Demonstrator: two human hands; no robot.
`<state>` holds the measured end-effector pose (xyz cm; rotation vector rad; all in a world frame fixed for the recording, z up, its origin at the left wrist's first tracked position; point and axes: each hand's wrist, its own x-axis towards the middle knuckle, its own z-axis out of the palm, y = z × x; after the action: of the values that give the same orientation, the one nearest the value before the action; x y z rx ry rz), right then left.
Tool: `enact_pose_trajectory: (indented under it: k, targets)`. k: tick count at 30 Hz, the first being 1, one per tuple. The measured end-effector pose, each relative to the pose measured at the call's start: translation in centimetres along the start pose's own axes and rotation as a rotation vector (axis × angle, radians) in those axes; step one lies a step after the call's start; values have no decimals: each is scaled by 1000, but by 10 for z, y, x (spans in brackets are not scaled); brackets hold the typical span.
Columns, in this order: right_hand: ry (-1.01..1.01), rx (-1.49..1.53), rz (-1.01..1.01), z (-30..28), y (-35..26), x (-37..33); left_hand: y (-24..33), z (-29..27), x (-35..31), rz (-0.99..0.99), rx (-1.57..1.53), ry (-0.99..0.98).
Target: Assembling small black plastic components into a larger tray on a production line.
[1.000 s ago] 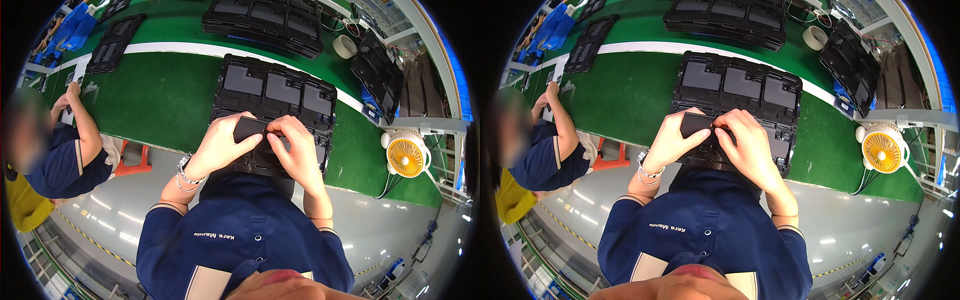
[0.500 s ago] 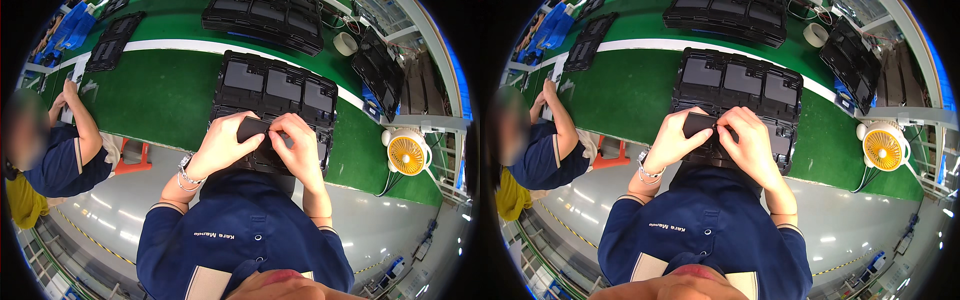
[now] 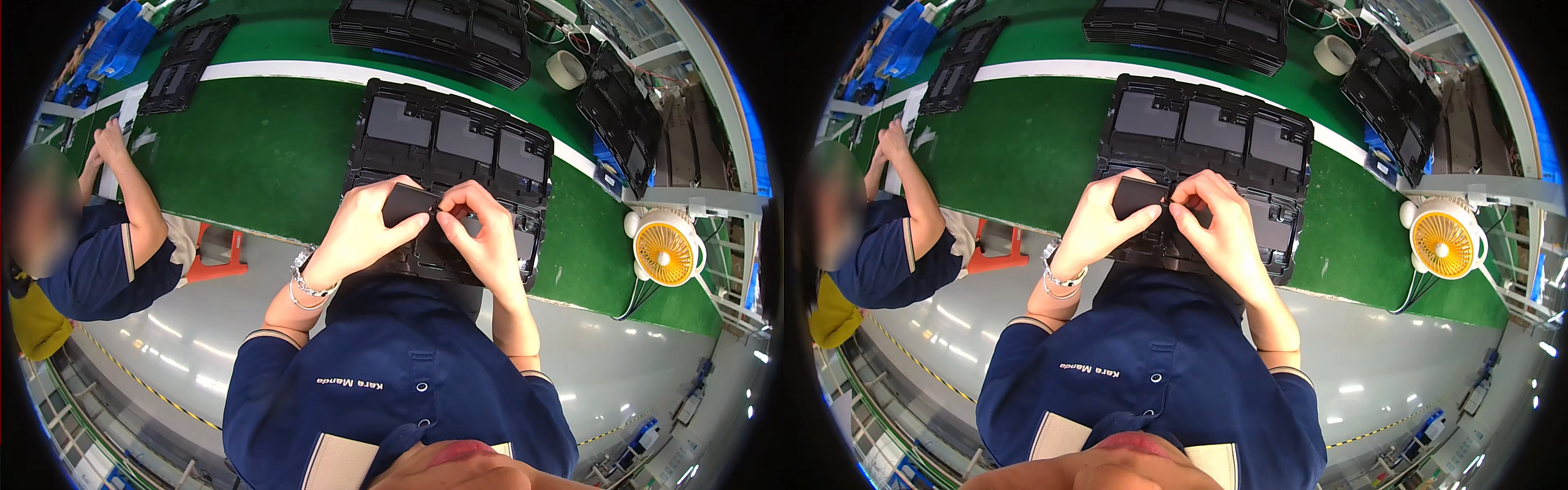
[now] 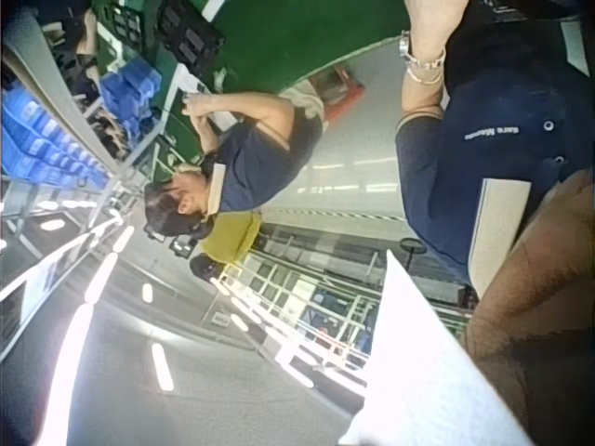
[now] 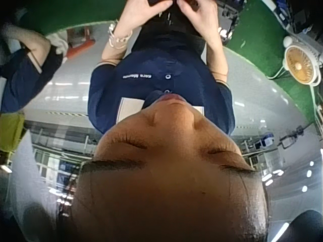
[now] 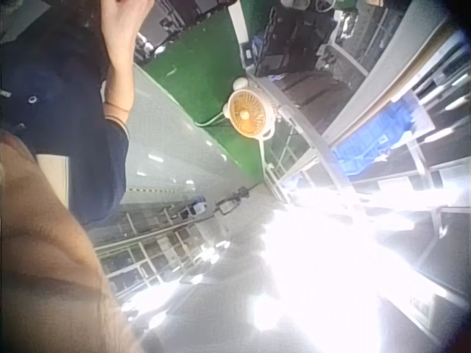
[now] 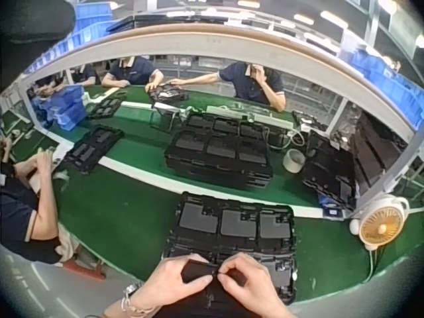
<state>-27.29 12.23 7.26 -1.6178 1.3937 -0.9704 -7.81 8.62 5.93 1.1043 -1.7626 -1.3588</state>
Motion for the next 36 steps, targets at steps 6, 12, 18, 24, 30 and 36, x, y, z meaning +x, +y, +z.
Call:
enact_pose_trajectory:
  k: [6,12,18,24,30,36]
  targets:
    - [-16,146,12,6,4,1,-2,-1,0,-34,21,3]
    - [0,174,12,7,8,-1,1,1,-1,-27,1,21]
    - [8,312,-14,11,13,-3,-1,3,-3,-14,-23,56]
    - [20,418,37,16,13,-7,-3,5,-4,6,-47,74]
    - [46,549,106,21,8,-9,-3,8,-8,23,-15,106]
    - [-36,813,241,25,25,-9,-2,5,-11,44,26,108]
